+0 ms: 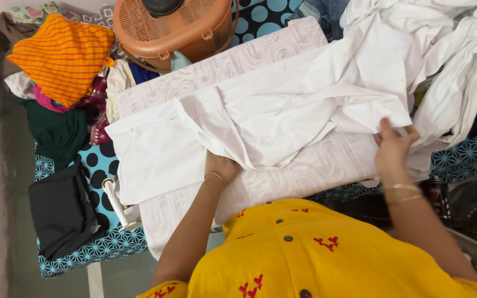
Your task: The person folds a white button-down shirt on a flat surface, smoothing the fabric with their hands and neatly overlapping the sleeves and body of the garment.
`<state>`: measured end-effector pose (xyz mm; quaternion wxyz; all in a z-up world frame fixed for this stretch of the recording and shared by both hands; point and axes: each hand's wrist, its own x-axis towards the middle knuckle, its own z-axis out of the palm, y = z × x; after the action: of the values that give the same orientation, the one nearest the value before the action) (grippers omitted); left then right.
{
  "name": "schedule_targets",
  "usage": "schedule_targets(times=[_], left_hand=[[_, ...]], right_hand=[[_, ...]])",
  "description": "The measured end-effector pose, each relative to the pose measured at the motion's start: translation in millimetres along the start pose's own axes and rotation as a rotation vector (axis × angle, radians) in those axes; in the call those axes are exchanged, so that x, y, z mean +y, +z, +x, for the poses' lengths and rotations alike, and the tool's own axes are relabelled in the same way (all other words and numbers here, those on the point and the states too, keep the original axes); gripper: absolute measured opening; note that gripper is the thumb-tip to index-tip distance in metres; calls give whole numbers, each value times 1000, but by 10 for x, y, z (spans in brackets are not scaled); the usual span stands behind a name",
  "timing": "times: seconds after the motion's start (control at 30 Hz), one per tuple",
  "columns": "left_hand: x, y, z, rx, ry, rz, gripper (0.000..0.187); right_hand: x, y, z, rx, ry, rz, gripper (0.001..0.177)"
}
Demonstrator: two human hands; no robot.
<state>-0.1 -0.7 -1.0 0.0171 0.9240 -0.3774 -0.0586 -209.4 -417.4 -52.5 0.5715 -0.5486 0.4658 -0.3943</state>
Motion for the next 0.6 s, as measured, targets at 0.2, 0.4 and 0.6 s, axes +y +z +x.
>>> schedule_targets(times=[0.2,0.4,0.6], left_hand=[[-7,-17,4,-55,-21,-53,59],[-40,125,5,-3,25,30,55],[-75,146,-29,15,15,-107,44]], right_hand=[[-702,-8,862,-196,-139,122,14],[-549,91,1441,-148,-675,-539,20],[-957,122,804,4,-737,-798,30]])
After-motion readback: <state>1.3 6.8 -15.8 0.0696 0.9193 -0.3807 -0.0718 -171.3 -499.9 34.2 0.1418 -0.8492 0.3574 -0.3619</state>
